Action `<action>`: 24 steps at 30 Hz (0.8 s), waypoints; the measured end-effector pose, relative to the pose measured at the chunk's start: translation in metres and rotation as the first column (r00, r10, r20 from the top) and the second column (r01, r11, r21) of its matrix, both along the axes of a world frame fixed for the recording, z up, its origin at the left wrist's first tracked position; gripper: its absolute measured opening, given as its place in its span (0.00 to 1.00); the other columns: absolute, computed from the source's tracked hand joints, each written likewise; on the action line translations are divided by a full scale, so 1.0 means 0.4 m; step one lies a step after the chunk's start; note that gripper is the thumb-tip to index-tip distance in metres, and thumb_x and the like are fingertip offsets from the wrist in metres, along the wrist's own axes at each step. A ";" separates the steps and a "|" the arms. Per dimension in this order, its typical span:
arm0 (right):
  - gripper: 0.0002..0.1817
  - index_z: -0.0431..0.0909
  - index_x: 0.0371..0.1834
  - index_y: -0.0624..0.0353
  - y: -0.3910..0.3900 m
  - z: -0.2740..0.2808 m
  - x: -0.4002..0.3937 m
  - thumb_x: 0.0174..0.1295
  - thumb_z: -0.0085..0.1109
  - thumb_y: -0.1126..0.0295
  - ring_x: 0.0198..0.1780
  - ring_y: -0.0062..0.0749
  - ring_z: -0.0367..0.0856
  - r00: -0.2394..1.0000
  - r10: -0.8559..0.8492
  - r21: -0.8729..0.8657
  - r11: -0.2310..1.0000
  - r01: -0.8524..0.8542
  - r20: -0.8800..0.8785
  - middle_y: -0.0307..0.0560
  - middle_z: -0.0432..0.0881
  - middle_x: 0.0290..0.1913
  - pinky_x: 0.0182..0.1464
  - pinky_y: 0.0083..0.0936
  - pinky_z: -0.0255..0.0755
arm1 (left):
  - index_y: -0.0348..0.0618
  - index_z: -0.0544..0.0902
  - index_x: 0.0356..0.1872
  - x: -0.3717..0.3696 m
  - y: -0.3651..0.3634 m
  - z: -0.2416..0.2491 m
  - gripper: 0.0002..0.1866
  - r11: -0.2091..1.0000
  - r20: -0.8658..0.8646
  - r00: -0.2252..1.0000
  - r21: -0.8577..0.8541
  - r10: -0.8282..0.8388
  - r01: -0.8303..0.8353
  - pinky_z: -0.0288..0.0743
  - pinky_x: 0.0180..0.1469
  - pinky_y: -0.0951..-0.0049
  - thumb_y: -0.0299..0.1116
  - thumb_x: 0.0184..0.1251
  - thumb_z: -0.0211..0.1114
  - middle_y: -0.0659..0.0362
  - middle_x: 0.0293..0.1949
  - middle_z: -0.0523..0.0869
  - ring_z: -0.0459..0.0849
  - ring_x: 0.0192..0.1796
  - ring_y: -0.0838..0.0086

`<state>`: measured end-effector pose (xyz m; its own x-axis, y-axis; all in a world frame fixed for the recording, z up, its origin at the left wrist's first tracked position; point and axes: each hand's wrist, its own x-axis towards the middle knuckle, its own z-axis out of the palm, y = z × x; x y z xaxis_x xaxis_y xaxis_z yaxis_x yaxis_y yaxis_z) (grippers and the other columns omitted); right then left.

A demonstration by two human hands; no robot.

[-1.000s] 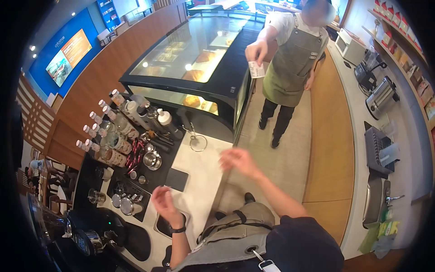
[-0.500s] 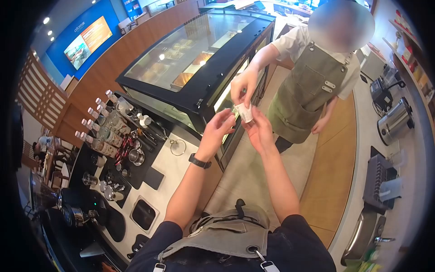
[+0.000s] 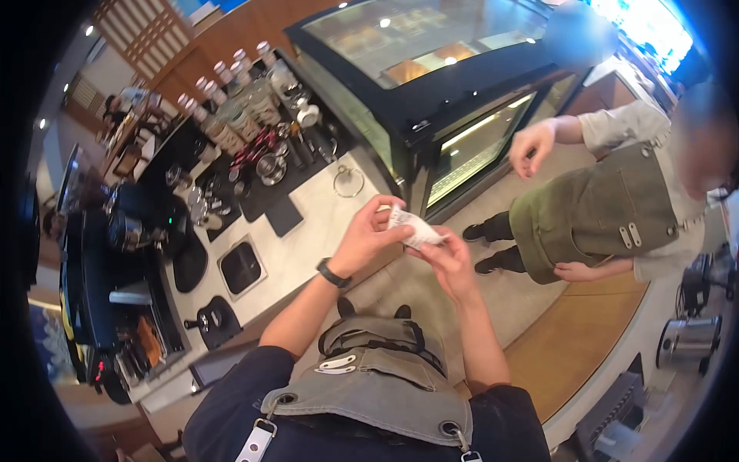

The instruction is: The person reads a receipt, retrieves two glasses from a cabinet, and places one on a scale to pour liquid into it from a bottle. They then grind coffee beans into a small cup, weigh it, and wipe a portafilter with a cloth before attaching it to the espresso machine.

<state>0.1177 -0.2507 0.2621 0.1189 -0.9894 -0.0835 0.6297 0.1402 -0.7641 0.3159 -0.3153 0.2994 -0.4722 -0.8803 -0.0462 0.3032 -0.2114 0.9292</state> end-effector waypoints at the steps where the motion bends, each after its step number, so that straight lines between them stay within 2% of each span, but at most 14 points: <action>1: 0.13 0.77 0.55 0.63 -0.013 -0.013 0.032 0.69 0.64 0.79 0.62 0.36 0.84 0.997 0.063 -0.005 0.998 -0.063 -0.042 0.52 0.85 0.58 0.69 0.44 0.79 | 0.37 0.77 0.60 0.048 0.009 0.009 0.22 0.999 0.058 0.998 -0.021 0.031 -0.030 0.82 0.54 0.75 0.27 0.70 0.77 0.57 0.50 0.90 0.88 0.51 0.77; 2: 0.13 0.77 0.54 0.62 -0.024 -0.031 0.059 0.68 0.65 0.79 0.61 0.36 0.84 0.989 0.122 -0.010 0.992 -0.123 -0.084 0.52 0.85 0.57 0.69 0.46 0.79 | 0.36 0.80 0.59 0.096 0.015 0.011 0.21 0.998 0.115 0.992 -0.043 0.059 -0.055 0.83 0.54 0.75 0.28 0.70 0.77 0.57 0.49 0.90 0.89 0.51 0.77; 4: 0.13 0.77 0.52 0.63 -0.053 -0.076 0.114 0.69 0.67 0.78 0.56 0.32 0.87 0.973 0.190 -0.022 0.981 -0.195 -0.135 0.51 0.87 0.54 0.63 0.39 0.83 | 0.35 0.85 0.52 0.199 0.017 0.002 0.15 0.994 0.223 0.969 -0.050 0.110 -0.101 0.84 0.52 0.75 0.29 0.69 0.77 0.58 0.47 0.90 0.89 0.49 0.77; 6: 0.12 0.77 0.52 0.64 -0.080 -0.062 0.197 0.69 0.68 0.78 0.53 0.31 0.88 0.955 0.260 0.001 0.965 -0.262 -0.141 0.50 0.87 0.53 0.58 0.34 0.86 | 0.35 0.86 0.48 0.301 0.012 0.007 0.13 0.990 0.233 0.963 -0.012 0.137 -0.138 0.86 0.46 0.76 0.30 0.69 0.78 0.59 0.43 0.91 0.90 0.45 0.78; 7: 0.09 0.79 0.47 0.65 -0.085 -0.020 0.245 0.69 0.70 0.77 0.47 0.28 0.89 0.964 0.231 0.018 0.973 -0.230 -0.134 0.48 0.88 0.48 0.51 0.26 0.85 | 0.35 0.86 0.48 0.348 0.008 0.018 0.13 0.989 0.228 0.963 -0.009 0.147 -0.149 0.86 0.44 0.76 0.30 0.69 0.78 0.59 0.42 0.91 0.90 0.44 0.78; 9: 0.07 0.79 0.44 0.64 -0.098 -0.006 0.300 0.70 0.70 0.77 0.46 0.28 0.89 0.943 0.297 0.024 0.955 -0.297 -0.150 0.50 0.89 0.48 0.50 0.26 0.86 | 0.35 0.86 0.47 0.436 -0.003 0.039 0.13 0.984 0.260 0.949 -0.042 0.178 -0.173 0.87 0.41 0.77 0.31 0.69 0.78 0.60 0.41 0.91 0.90 0.42 0.79; 13: 0.07 0.78 0.41 0.63 -0.113 0.005 0.414 0.72 0.68 0.76 0.43 0.29 0.90 0.911 0.328 -0.017 0.939 -0.343 -0.251 0.53 0.90 0.47 0.49 0.27 0.88 | 0.34 0.89 0.45 0.579 -0.024 0.122 0.11 0.996 0.336 0.937 -0.045 0.091 -0.081 0.88 0.42 0.76 0.30 0.68 0.79 0.58 0.40 0.93 0.91 0.42 0.78; 18: 0.07 0.76 0.40 0.64 -0.108 0.023 0.555 0.74 0.66 0.75 0.42 0.31 0.91 0.937 0.268 -0.037 0.958 -0.283 -0.224 0.56 0.90 0.45 0.48 0.31 0.90 | 0.33 0.90 0.49 0.728 -0.077 0.168 0.12 0.997 0.454 0.890 -0.043 -0.044 0.071 0.89 0.43 0.76 0.29 0.69 0.77 0.58 0.41 0.93 0.91 0.43 0.78; 22: 0.08 0.73 0.40 0.63 -0.103 0.058 0.628 0.75 0.64 0.74 0.41 0.35 0.92 0.936 0.296 0.061 0.955 -0.290 -0.189 0.57 0.89 0.43 0.47 0.33 0.91 | 0.33 0.90 0.45 0.800 -0.124 0.189 0.10 0.986 0.455 0.884 -0.063 -0.107 0.152 0.88 0.41 0.79 0.28 0.68 0.78 0.57 0.40 0.93 0.91 0.39 0.79; 24: 0.09 0.72 0.42 0.63 -0.101 0.062 0.664 0.76 0.63 0.73 0.40 0.36 0.93 0.945 0.282 0.067 0.959 -0.275 -0.164 0.57 0.89 0.43 0.48 0.34 0.91 | 0.35 0.87 0.42 0.825 -0.149 0.192 0.11 0.981 0.463 0.880 -0.098 -0.105 0.169 0.86 0.37 0.80 0.29 0.66 0.79 0.60 0.36 0.92 0.90 0.35 0.82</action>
